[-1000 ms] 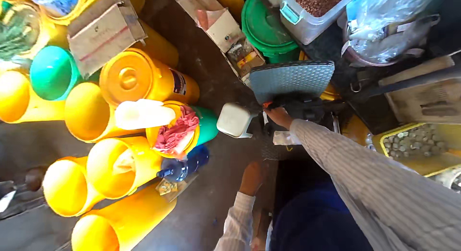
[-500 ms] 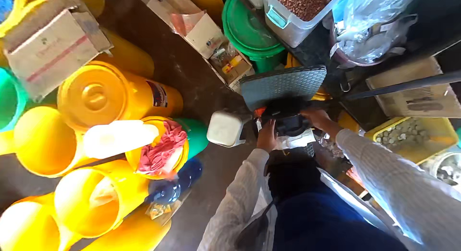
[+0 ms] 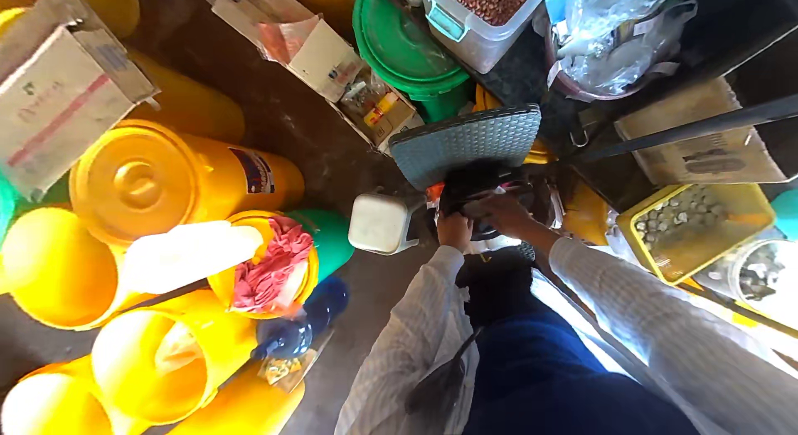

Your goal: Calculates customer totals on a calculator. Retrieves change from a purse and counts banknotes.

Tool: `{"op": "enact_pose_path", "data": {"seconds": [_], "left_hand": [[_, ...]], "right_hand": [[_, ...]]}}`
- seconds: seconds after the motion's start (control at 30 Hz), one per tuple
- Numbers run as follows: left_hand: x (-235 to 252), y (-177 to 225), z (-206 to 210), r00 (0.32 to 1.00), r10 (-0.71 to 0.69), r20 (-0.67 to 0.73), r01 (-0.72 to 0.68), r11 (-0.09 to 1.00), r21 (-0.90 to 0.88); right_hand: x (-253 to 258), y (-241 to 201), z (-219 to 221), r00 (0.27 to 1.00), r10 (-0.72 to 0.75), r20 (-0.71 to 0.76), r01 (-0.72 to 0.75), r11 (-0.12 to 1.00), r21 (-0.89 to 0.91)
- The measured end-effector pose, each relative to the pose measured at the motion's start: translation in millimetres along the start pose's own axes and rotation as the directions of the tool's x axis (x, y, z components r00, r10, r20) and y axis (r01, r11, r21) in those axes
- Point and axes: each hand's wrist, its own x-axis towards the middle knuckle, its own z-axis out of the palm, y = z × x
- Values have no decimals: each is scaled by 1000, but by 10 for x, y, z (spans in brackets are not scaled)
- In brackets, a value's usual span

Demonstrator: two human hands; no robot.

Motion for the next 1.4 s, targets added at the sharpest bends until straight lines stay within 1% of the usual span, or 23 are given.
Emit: {"op": "enact_pose_path", "data": {"seconds": [0.1,0.17,0.2,0.3,0.37,0.43,0.5,0.57,0.6,0.77,0.87,0.93,1.03,1.17,1.27,1.33,1.4], "left_hand": [[51,-29,-16,987,-132,-90,120,985,-123],[71,-3,20,977,-170,-132,151,978,-142],[75,12,60,973,-165,-161,143,979,-142],[61,5,158,964,-126,-234,93,985,-145],[62,-17,182,963,-113,-246,80,987,-140],[65,-49,164,960,-104,-259,68,987,-145],[75,-79,126,954,-87,-286,38,984,-172],[92,-78,104,959,-87,-270,38,983,-179],[94,-74,102,963,-84,-258,38,984,-176],[121,-65,190,978,-30,-206,1,990,-139],[151,-23,196,990,-20,-138,10,997,-75],[175,-17,183,995,-29,-91,27,999,-32],[211,-27,178,998,-34,-50,35,999,11],[233,-19,177,999,-26,-44,28,999,46],[236,8,161,1000,-9,-18,10,998,68],[236,23,161,1000,11,1,-11,997,80],[232,35,173,999,45,-18,-43,997,71]], "right_hand": [[-75,-21,71,983,28,184,-10,995,-95],[-172,-16,62,950,115,290,-89,991,-102],[-196,-5,59,945,148,291,-131,988,-79],[-130,23,17,970,195,144,-209,973,92],[-11,54,13,968,249,12,-247,953,178],[110,72,40,953,292,-85,-271,942,200],[160,76,71,946,291,-141,-267,949,168],[141,106,124,959,222,-175,-204,972,117],[121,116,134,968,188,-169,-173,980,96],[-4,163,162,988,152,-9,-152,988,-16],[-20,196,202,986,129,102,-125,991,-43],[-18,188,226,988,92,126,-88,996,-34],[-34,167,225,982,80,170,-77,997,-22],[-68,179,230,987,28,157,-22,999,-40],[-91,222,262,992,48,120,-47,999,-17],[-70,230,258,988,68,141,-66,998,-25],[-20,241,267,984,65,168,-55,996,-65]]}}
